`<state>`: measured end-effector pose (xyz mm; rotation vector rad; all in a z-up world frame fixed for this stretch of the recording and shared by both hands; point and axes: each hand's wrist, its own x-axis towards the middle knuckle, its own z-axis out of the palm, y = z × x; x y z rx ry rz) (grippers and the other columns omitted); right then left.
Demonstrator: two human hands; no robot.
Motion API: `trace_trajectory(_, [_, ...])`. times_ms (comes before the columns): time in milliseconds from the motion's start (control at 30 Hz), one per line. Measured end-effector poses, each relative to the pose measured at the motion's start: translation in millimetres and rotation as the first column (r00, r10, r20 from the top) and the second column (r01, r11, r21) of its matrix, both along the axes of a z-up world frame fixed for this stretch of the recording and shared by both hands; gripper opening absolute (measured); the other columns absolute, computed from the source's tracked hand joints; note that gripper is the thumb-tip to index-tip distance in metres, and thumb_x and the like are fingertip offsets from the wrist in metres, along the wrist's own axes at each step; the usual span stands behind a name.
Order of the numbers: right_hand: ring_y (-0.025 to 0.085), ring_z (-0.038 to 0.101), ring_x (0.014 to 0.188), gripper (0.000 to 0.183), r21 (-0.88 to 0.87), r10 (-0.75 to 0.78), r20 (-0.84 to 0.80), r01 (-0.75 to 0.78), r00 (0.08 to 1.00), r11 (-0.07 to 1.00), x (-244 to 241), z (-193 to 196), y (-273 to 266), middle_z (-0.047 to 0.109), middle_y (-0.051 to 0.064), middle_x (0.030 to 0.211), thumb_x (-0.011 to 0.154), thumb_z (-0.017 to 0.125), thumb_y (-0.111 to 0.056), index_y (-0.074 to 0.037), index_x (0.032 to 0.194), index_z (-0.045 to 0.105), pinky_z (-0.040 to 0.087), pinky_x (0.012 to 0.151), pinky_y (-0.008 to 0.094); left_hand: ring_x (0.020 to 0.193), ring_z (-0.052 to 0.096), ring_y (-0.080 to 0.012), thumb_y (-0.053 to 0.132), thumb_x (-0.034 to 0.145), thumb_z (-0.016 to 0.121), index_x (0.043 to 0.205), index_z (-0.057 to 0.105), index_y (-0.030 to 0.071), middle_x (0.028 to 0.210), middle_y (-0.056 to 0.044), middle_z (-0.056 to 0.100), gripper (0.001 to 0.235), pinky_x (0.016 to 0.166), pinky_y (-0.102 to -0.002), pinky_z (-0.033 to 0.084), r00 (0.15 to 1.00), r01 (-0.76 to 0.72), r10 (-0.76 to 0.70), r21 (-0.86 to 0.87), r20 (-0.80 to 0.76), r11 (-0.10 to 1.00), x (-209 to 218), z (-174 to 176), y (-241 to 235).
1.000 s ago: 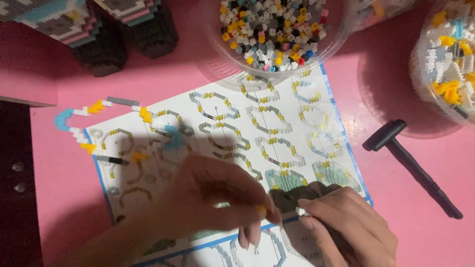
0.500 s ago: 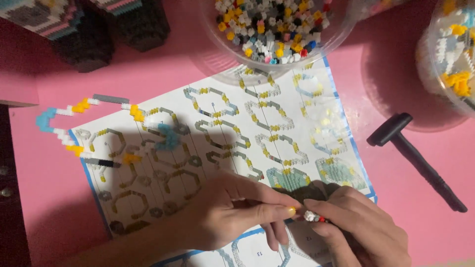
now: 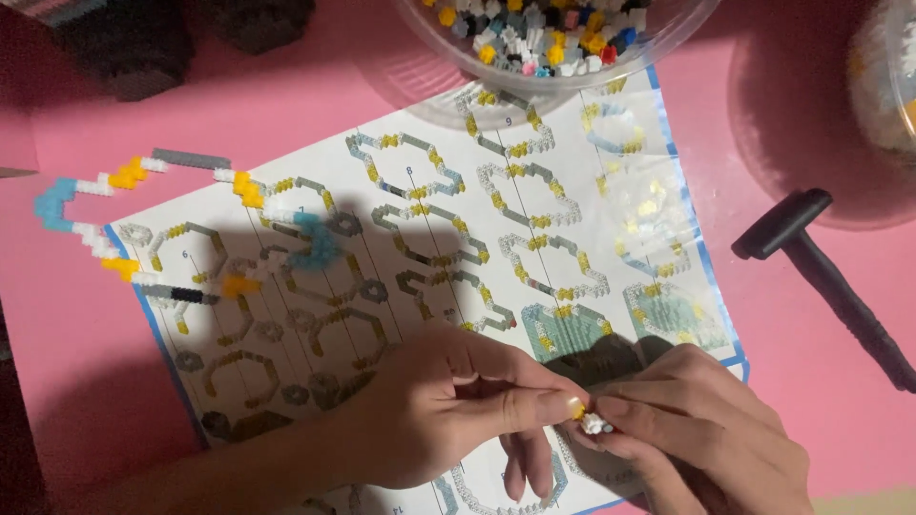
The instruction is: Assembling a model using small interlocking plastic toy blocks following a printed instruction sheet.
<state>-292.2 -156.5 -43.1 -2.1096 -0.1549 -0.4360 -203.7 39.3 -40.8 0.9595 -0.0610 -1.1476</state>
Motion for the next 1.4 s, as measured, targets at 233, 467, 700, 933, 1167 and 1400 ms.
trace_trajectory(233, [0.024,0.062,0.063,0.015,0.003,-0.051,0.002,0.051,0.999,0.999,2,-1,6,0.073,0.014,0.077,0.087,0.064,-0.013,0.001,0.088,0.069,0.049,0.063,0.03,0.063,0.075,-0.0307,0.005,0.1,0.07,0.109,0.076,-0.014,0.1,-0.033,0.08,0.022,0.053,-0.032,0.064,1.0,0.006,-0.006,-0.002,-0.01,1.0,1,1,-1])
trace_trajectory(467, [0.024,0.063,0.063,0.011,0.016,0.02,0.012,-0.02,1.0,1.0,1,-2,1,0.072,0.013,0.078,0.089,0.062,-0.013,-0.002,0.089,0.067,0.049,0.065,0.032,0.061,0.074,-0.0294,0.004,0.101,0.07,0.106,0.077,-0.012,0.096,-0.031,0.08,0.019,0.053,-0.032,0.063,0.999,0.001,-0.001,-0.005,-0.036,1.0,1,-1,-1])
trace_trajectory(700, [0.024,0.063,0.062,0.012,0.016,0.036,0.034,-0.037,0.999,0.999,3,-6,1,0.071,0.014,0.077,0.088,0.063,-0.012,-0.001,0.09,0.067,0.049,0.065,0.034,0.06,0.074,-0.0282,0.008,0.103,0.067,0.105,0.077,-0.01,0.095,-0.029,0.08,0.021,0.053,-0.032,0.063,0.998,0.053,-0.052,0.02,-0.02,0.998,4,1,0])
trace_trajectory(933, [0.026,0.053,0.061,0.012,-0.033,0.105,0.06,-0.103,0.993,0.994,1,-13,-6,0.068,0.017,0.078,0.089,0.065,-0.01,0.001,0.093,0.067,0.042,0.063,0.037,0.059,0.073,-0.0291,0.006,0.103,0.066,0.106,0.075,-0.01,0.099,-0.033,0.079,0.018,0.051,-0.032,0.061,1.0,0.015,-0.014,-0.024,0.005,1.0,0,-3,1])
trace_trajectory(1167, [0.026,0.057,0.062,0.012,-0.06,0.126,0.074,-0.122,0.989,0.991,-1,-17,-9,0.067,0.018,0.078,0.09,0.064,-0.009,0.002,0.094,0.067,0.043,0.063,0.036,0.054,0.071,-0.0287,0.007,0.105,0.063,0.111,0.076,-0.009,0.092,-0.032,0.079,0.022,0.049,-0.032,0.061,0.998,0.037,-0.036,-0.012,0.047,0.999,0,-3,1])
trace_trajectory(1400, [0.028,0.046,0.061,0.008,-0.032,0.093,0.035,-0.092,0.995,0.995,-1,-13,-4,0.065,0.019,0.078,0.089,0.064,-0.005,0.003,0.087,0.064,0.039,0.063,0.037,0.057,0.072,-0.0317,0.006,0.104,0.065,0.11,0.074,-0.012,0.097,-0.033,0.078,0.022,0.047,-0.032,0.061,0.997,0.042,-0.043,-0.016,-0.063,0.999,-1,-4,1])
